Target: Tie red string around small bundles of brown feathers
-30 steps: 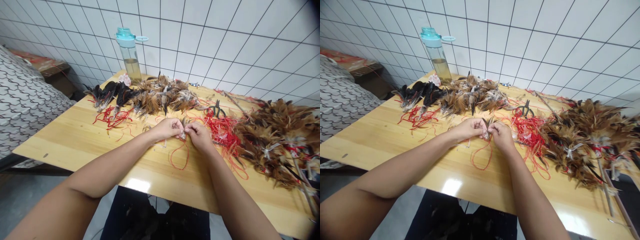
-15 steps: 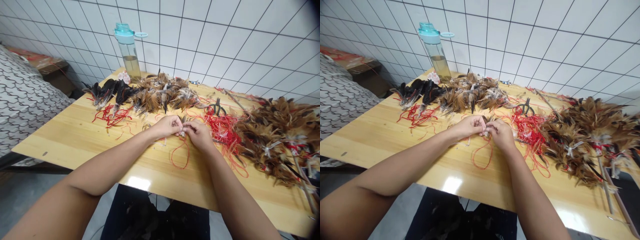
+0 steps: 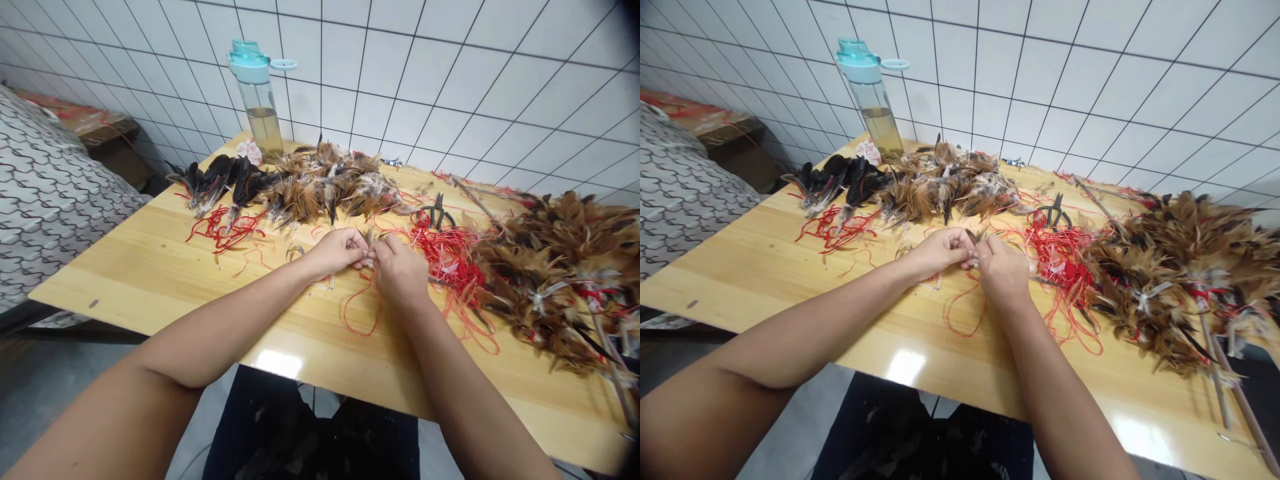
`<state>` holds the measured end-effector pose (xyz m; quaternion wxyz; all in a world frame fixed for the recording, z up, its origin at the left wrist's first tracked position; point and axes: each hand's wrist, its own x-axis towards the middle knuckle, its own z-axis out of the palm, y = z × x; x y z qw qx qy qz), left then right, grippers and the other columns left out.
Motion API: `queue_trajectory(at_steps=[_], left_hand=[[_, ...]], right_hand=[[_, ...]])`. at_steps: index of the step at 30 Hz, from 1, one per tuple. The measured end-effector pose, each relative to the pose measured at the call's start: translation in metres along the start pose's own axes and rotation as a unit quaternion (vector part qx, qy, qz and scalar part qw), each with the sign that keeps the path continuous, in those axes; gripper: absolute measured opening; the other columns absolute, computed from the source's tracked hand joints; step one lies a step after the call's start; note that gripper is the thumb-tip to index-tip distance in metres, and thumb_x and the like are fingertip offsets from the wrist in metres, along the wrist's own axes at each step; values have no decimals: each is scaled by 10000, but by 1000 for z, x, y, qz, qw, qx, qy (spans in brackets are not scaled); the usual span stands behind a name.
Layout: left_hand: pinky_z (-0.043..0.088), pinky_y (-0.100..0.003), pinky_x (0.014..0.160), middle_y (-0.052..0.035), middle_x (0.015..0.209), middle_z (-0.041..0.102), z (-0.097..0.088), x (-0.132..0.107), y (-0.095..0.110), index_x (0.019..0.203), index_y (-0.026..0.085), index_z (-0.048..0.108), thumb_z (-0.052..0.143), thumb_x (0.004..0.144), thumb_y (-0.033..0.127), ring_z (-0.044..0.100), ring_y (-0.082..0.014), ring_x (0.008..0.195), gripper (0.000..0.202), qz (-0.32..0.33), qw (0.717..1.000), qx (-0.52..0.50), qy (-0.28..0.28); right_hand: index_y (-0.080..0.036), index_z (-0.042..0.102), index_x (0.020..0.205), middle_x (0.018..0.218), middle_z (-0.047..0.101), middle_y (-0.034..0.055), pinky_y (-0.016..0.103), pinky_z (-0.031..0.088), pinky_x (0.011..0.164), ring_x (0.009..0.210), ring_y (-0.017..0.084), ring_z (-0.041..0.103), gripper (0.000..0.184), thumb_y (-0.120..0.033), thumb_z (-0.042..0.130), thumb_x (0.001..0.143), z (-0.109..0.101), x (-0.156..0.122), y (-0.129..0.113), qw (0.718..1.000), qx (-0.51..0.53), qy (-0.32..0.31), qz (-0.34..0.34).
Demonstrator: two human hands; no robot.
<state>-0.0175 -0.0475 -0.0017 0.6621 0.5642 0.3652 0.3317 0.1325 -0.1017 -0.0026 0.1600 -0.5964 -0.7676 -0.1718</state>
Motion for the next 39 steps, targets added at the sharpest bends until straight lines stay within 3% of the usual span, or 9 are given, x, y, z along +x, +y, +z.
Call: queue_trajectory(at_steps=[7,13,18,24,34,39], left_hand=[[502,-176,586,13,555,626,3,2,0,693,98,569,628,719,-1,602,-57,522,119,-21,990,-128,52],[494,-176,581,3,563,629,2,2,0,685,87,590,635,706,6,601,-59,521,95,-25,988,-144,57],[447,-171,546,5,557,622,-1,3,-1,682,103,576,650,679,20,574,-58,505,111,-6,992,-107,65],[434,-177,549,17,570,613,-3,6,0,672,114,574,625,669,30,543,-46,500,99,26,991,-78,109],[424,-187,571,13,656,623,1,1,3,715,129,590,635,707,106,537,-57,567,51,71,991,-2,113],[411,-195,589,9,698,626,2,-2,2,770,143,596,669,734,189,541,-76,619,93,115,982,95,116]], right_hand=[[-190,680,856,732,596,59,332,202,583,664,164,461,301,-240,410,979,-4,0,-4,997,-31,56,-49],[-183,678,873,753,599,65,324,207,562,646,160,475,283,-224,415,969,-5,1,-4,999,7,22,-43],[-193,683,912,844,639,69,301,264,537,629,161,506,216,-280,486,935,-3,2,-3,995,94,-18,10],[-205,700,968,808,632,43,288,416,612,662,162,545,176,-243,562,866,8,4,4,942,322,19,87],[-204,716,810,754,638,40,308,442,630,630,156,514,150,-233,569,803,14,6,5,909,386,67,145],[-196,716,860,758,651,36,297,444,599,607,146,514,179,-313,600,793,18,6,6,861,461,33,210]])
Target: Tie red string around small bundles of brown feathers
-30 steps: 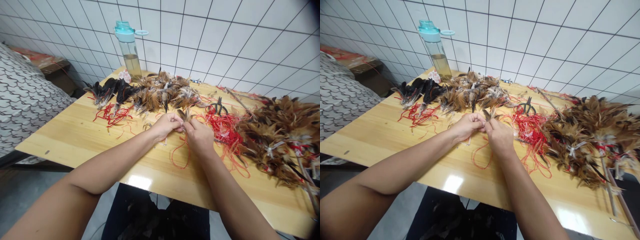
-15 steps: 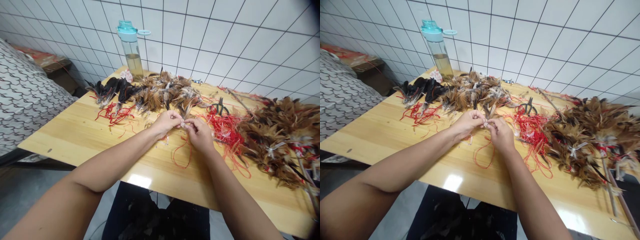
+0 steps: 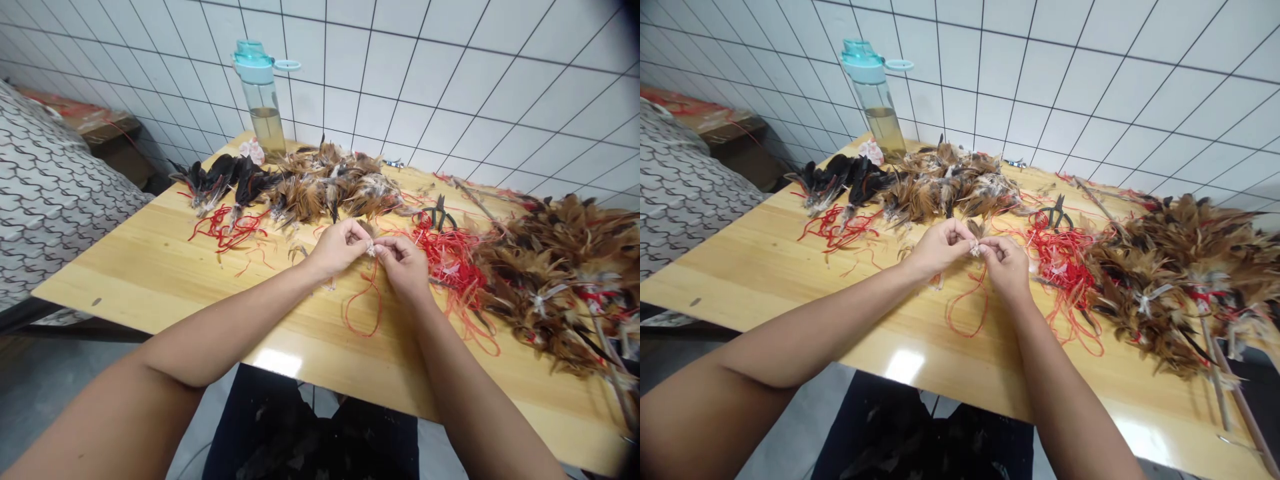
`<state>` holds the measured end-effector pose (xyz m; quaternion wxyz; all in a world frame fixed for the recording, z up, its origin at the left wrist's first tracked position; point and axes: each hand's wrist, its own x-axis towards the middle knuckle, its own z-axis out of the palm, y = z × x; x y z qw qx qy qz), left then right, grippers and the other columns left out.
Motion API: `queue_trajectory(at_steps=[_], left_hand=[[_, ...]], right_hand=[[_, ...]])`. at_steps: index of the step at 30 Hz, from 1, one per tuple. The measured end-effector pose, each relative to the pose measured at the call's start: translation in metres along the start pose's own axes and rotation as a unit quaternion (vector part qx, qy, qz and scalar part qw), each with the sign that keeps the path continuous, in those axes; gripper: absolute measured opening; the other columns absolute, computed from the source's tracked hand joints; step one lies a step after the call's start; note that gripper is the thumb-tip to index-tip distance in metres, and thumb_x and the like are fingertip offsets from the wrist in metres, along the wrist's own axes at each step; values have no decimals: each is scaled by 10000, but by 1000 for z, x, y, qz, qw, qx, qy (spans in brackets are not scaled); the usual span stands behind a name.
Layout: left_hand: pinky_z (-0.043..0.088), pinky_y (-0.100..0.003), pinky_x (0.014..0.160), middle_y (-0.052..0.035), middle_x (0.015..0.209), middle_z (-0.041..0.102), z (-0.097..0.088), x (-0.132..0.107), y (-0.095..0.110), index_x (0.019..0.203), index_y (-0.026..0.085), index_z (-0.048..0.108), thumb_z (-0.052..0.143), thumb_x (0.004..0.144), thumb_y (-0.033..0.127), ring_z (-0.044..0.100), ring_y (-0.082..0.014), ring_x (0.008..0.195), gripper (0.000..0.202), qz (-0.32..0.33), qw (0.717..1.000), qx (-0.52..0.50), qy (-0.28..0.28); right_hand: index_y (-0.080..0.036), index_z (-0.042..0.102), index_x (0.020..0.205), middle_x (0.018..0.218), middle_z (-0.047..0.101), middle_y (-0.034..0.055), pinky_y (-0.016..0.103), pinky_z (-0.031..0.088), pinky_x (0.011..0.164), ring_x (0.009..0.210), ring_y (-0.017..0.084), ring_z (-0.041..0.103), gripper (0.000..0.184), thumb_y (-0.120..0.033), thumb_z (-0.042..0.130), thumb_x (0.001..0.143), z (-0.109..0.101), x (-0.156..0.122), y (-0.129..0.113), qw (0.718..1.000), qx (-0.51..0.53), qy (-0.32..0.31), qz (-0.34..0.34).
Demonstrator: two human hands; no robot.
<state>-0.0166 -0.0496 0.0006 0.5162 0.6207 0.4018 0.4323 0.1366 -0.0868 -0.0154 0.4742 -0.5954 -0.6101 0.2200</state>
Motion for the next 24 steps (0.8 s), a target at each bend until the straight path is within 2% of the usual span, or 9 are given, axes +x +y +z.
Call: queue_trajectory(at_steps=[3,8,11,17,24], left_hand=[[407,-198,606,15,717,631,0,-3,0,772,156,598,660,759,211,528,-76,626,84,58,996,66,-6],[397,-208,628,16,734,631,0,-7,1,767,163,603,604,790,179,527,-81,645,28,117,983,145,2],[395,-210,640,16,731,627,1,-8,1,767,163,602,591,797,170,530,-82,654,33,126,979,159,3],[406,-205,624,17,732,623,1,-6,-2,776,166,584,613,794,205,538,-85,649,52,115,984,134,-2],[412,-218,663,5,754,629,2,-7,-1,780,174,574,574,804,169,545,-97,682,25,136,975,176,4]], right_hand=[[-199,711,864,792,672,45,304,467,632,646,156,555,176,-319,612,782,1,1,4,999,26,-24,12],[-201,696,787,760,653,38,320,466,673,688,170,570,105,-258,611,762,1,1,1,999,-44,-15,-25],[-194,677,735,725,626,30,313,454,656,665,164,555,83,-237,607,752,1,-1,-3,998,-61,-8,-26],[-190,659,755,725,624,30,294,440,605,626,152,526,120,-292,598,770,5,-2,2,999,4,-13,33],[-196,629,773,726,610,28,308,433,623,642,161,512,105,-287,574,772,7,-3,0,1000,-10,-15,18]])
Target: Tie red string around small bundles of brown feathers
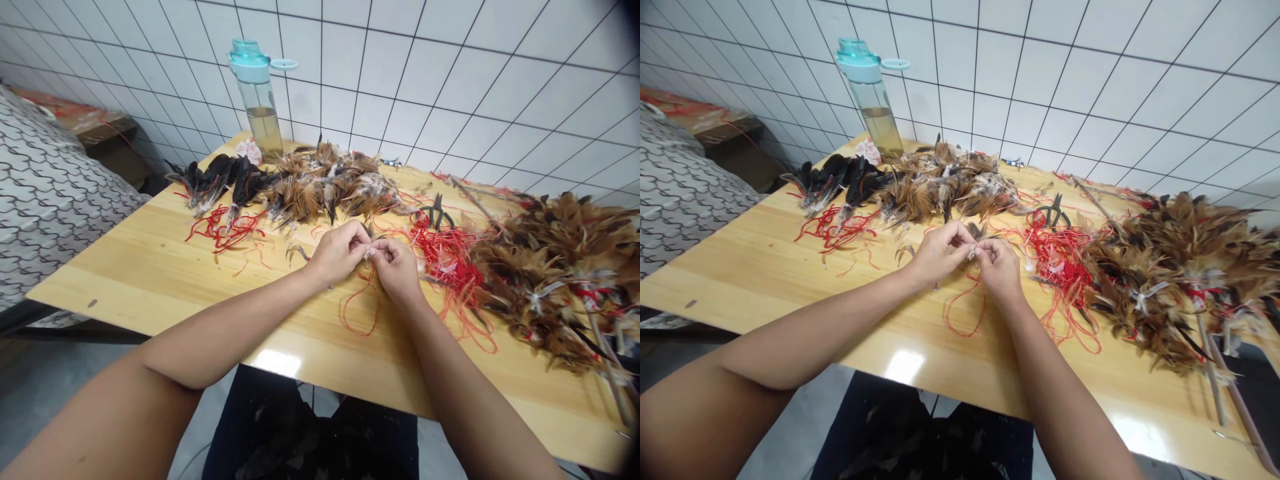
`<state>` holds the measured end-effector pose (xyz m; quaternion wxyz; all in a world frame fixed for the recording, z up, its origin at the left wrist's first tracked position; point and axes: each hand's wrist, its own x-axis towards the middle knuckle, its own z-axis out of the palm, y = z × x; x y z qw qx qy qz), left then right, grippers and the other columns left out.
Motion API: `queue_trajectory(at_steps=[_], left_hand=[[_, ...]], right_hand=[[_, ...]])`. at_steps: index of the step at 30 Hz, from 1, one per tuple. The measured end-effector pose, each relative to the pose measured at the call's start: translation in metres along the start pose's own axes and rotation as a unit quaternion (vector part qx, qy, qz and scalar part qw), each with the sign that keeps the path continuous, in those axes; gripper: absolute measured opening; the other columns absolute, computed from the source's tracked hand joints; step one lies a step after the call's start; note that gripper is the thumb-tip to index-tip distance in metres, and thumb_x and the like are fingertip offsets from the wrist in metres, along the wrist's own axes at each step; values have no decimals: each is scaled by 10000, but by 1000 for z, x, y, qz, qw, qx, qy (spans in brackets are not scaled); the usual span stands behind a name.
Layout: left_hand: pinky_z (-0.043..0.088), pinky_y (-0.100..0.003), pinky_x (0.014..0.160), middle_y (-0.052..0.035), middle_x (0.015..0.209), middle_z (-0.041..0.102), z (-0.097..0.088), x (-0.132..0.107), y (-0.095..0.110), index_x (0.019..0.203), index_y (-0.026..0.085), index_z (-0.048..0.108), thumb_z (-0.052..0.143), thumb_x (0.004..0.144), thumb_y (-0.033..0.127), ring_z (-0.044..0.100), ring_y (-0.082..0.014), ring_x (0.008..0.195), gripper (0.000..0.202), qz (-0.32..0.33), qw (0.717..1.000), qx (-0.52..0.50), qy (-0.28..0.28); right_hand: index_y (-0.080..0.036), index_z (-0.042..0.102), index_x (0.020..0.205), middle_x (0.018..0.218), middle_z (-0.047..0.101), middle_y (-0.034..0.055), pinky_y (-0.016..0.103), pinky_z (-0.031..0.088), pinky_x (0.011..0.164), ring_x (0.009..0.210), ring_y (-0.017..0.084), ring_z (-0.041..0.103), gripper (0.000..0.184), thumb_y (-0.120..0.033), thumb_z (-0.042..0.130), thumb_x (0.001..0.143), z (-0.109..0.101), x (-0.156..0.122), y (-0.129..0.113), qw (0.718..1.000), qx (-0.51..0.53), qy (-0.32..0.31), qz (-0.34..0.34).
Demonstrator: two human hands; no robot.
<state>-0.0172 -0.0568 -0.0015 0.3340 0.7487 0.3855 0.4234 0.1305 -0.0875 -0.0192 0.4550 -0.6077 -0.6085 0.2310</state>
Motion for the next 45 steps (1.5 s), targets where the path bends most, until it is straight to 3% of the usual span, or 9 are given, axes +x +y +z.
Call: queue_trajectory(at_steps=[6,12,17,22,28,37,40,45], left_hand=[[400,-234,675,-5,764,614,-2,0,-3,794,180,555,557,826,169,537,-112,702,34,79,995,65,-13],[416,-276,764,-57,868,648,-6,2,-5,899,173,569,455,906,180,562,-153,811,115,200,966,156,-41],[415,-311,779,-85,870,651,-6,0,-3,913,161,603,369,965,227,567,-185,839,248,233,928,287,-50],[410,-314,739,-82,821,630,-4,-2,-5,866,153,599,380,957,207,561,-190,802,243,252,896,365,-33],[402,-308,707,-73,782,605,-2,-1,-9,834,165,548,362,966,246,541,-187,762,242,229,927,295,-26],[418,-270,767,-51,843,609,-6,3,-10,873,184,536,400,953,245,546,-154,807,168,182,971,142,-66],[422,-249,756,-43,829,613,-7,3,-10,890,178,555,411,947,223,552,-137,787,161,178,975,115,-63],[442,-228,755,-39,851,653,-6,4,-14,919,171,598,442,947,216,589,-123,805,166,217,968,105,-63]], right_hand=[[-218,537,760,684,545,3,309,430,634,657,168,503,49,-236,502,789,-1,-1,-3,999,-29,-12,-32],[-226,499,778,727,535,9,312,428,666,705,176,498,48,-256,476,808,1,-1,4,999,-12,-24,-41],[-227,464,751,722,522,3,309,416,677,700,173,488,70,-250,445,813,1,-2,3,998,-26,-18,-62],[-231,453,743,711,521,4,307,417,664,692,176,486,62,-239,445,803,0,-3,-3,997,-46,-15,-67],[-225,477,735,723,538,9,309,427,664,696,172,501,86,-273,460,805,1,-3,0,999,-17,-16,-47],[-207,586,747,695,607,2,302,484,650,649,150,553,146,-350,613,736,-3,3,3,982,175,-53,40],[-199,634,784,751,652,21,323,506,712,706,162,595,179,-365,653,721,-5,4,4,973,215,-40,70],[-195,669,771,802,676,27,324,514,747,755,167,618,180,-359,687,702,-8,6,7,974,211,-56,57]])
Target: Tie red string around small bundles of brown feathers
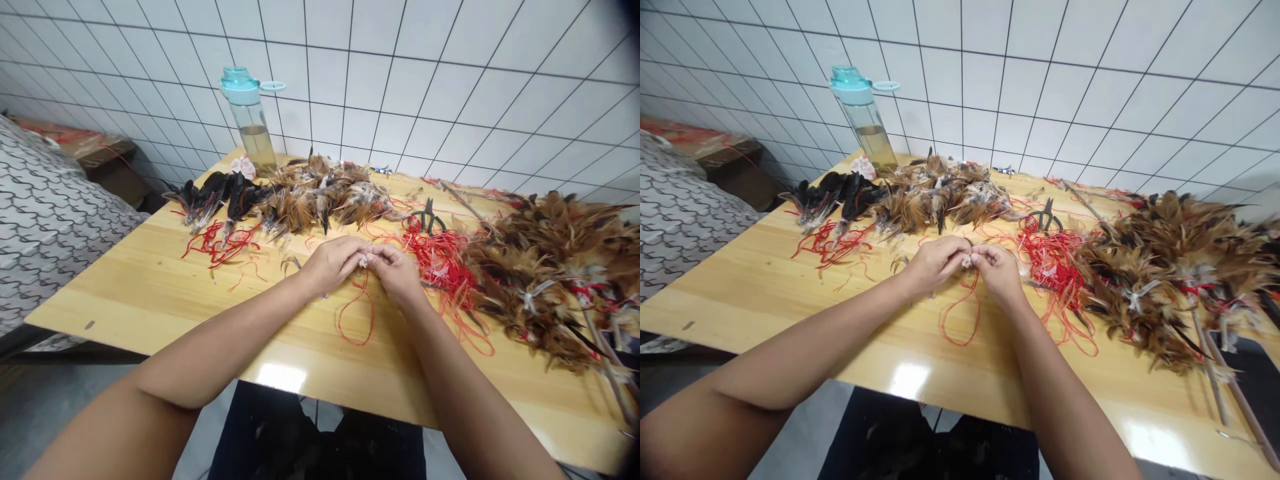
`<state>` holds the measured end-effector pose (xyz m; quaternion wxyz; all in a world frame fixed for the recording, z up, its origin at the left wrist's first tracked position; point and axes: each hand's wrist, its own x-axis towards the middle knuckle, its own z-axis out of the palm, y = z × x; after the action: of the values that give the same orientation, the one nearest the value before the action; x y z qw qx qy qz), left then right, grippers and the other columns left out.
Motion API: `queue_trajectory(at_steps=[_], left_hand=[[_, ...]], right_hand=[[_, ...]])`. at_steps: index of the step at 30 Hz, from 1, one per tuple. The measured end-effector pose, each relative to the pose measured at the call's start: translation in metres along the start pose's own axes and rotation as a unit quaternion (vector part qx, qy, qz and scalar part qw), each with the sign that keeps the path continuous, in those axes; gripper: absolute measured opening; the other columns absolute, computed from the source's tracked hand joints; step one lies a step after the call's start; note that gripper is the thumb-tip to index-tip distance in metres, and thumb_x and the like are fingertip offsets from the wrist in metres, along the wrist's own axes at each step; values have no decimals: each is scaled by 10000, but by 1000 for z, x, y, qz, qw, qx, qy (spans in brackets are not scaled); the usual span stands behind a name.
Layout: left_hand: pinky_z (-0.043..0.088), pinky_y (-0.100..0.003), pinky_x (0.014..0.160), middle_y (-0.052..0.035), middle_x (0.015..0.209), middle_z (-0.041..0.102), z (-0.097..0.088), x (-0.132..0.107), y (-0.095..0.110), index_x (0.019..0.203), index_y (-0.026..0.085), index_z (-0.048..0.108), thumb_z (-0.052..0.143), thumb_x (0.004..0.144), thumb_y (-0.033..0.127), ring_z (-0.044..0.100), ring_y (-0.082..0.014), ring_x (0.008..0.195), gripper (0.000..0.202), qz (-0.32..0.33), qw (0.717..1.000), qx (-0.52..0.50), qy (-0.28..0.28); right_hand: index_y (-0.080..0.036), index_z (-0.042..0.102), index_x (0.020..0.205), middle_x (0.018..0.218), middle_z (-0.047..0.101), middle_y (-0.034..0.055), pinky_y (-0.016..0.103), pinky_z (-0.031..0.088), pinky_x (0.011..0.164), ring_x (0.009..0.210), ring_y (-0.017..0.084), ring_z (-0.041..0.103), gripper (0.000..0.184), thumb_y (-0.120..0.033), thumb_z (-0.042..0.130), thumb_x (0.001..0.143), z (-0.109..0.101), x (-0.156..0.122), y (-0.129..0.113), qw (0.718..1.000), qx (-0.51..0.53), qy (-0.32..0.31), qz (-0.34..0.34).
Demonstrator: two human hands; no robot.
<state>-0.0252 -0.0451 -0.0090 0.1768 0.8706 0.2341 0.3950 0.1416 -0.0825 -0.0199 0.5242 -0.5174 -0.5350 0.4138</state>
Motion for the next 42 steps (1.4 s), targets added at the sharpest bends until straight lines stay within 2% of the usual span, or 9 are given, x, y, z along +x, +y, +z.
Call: queue_trajectory(at_steps=[4,9,14,18,21,27,30,34,42], left_hand=[[451,-211,758,-29,852,674,1,-1,-4,928,169,627,479,942,211,607,-111,809,154,22,1000,0,12],[457,-201,755,-18,853,690,0,0,-3,916,174,652,512,928,204,620,-100,801,144,-2,1000,-29,6],[448,-185,708,-6,818,693,-1,2,2,863,163,653,546,898,172,611,-84,741,114,-38,997,-67,1],[425,-169,656,11,760,673,-1,2,4,808,151,628,568,866,137,576,-65,669,85,-53,996,-72,12],[414,-164,640,17,740,663,1,1,5,784,148,609,571,853,123,555,-57,639,83,-53,997,-58,13],[407,-186,625,15,702,642,6,-1,4,775,157,570,537,845,112,535,-72,608,90,-53,998,0,16],[410,-198,627,19,683,626,8,-3,2,772,166,555,529,838,112,533,-83,605,89,-67,998,12,14],[407,-203,624,24,669,621,9,-3,2,783,167,559,531,832,112,534,-87,602,80,-89,996,5,18],[429,-211,664,6,719,645,7,-3,1,794,164,573,518,858,117,557,-95,644,97,-80,997,2,5]], right_hand=[[-196,673,817,789,665,19,312,509,717,719,156,604,174,-337,674,716,-2,0,-2,999,-30,-26,-14],[-199,674,851,793,645,23,308,485,705,724,157,576,139,-289,623,759,-3,0,-3,990,-128,-25,-50],[-197,655,811,759,607,19,299,448,703,719,161,553,81,-213,586,771,-5,-1,-10,965,-243,-18,-92],[-180,627,817,819,598,50,295,423,720,776,179,556,99,-169,529,812,-5,-4,-17,935,-333,-24,-124],[-173,618,867,898,596,72,284,382,676,796,184,549,142,-165,476,861,-4,-8,-21,894,-428,-31,-129],[-171,616,994,971,596,83,304,240,564,696,165,503,246,-217,379,948,-3,-13,-29,757,-634,-42,-152],[-160,614,1008,943,589,91,314,227,574,710,168,500,276,-208,346,959,-2,-14,-30,716,-675,-39,-174],[-160,603,1015,964,583,93,315,225,573,706,164,497,266,-200,346,956,-2,-14,-30,706,-687,-38,-167],[-172,585,1043,1021,593,87,303,234,546,758,171,551,271,-220,329,969,-5,-14,-33,731,-661,-91,-143]])
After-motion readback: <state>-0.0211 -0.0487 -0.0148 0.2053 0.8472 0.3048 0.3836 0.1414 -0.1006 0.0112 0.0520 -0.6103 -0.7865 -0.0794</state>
